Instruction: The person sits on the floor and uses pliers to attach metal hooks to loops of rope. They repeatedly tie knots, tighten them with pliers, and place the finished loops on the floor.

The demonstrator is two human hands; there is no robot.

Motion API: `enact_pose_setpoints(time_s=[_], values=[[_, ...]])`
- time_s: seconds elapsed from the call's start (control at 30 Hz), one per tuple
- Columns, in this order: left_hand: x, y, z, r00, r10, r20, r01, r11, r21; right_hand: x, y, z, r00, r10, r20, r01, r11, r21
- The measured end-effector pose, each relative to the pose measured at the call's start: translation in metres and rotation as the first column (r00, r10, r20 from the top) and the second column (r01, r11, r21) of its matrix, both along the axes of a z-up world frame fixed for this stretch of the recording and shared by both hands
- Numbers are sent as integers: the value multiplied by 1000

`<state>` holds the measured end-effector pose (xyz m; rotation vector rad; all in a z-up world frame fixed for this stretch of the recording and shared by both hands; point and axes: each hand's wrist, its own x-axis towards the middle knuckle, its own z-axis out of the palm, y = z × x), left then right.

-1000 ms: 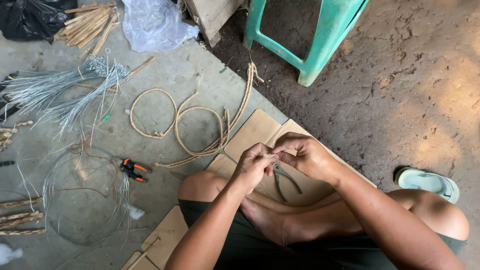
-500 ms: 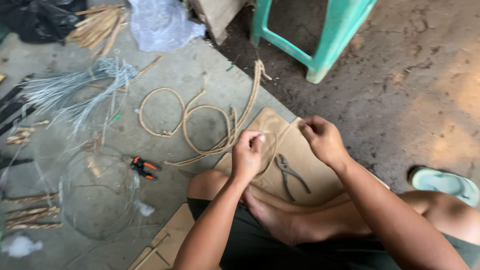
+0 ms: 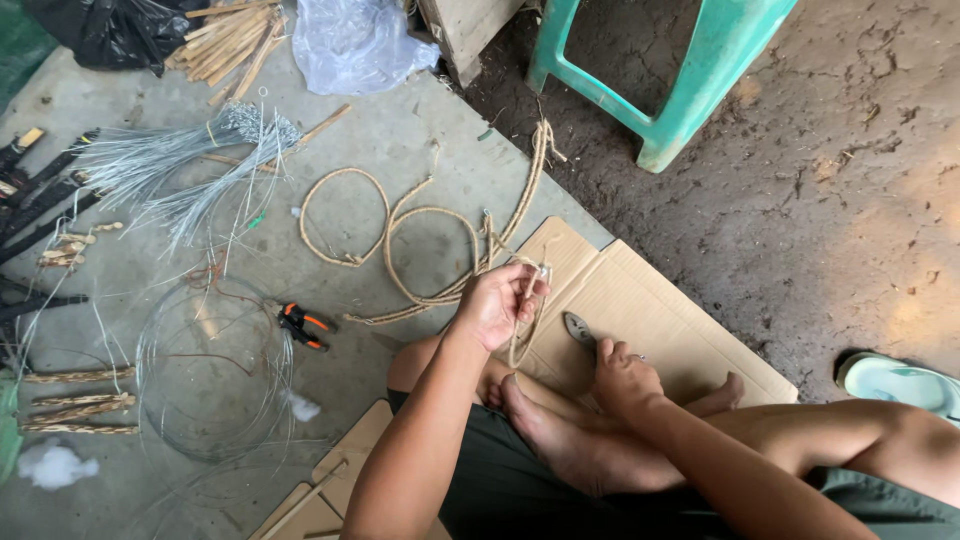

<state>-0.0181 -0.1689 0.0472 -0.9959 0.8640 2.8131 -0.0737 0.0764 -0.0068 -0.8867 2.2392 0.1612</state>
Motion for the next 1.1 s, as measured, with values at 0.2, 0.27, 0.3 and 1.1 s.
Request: enact_pose_setpoints(time_s=[0.2, 0.27, 0.3, 1.1], values=[[7, 11, 18, 988, -102, -116, 110, 991, 69, -23, 8, -37, 953, -263, 150, 284, 948, -142], [9, 12, 33, 983, -39, -179, 46, 998, 32, -40, 13, -40, 840, -369, 397, 481, 846, -231], [11, 12, 41, 977, -8, -211, 11, 1000, 16, -43, 15, -39, 650, -429, 627, 665, 721, -195], [-4, 73, 117, 922, -233, 310, 386, 486, -784, -37, 16, 106, 837, -63, 544, 416, 719, -556]])
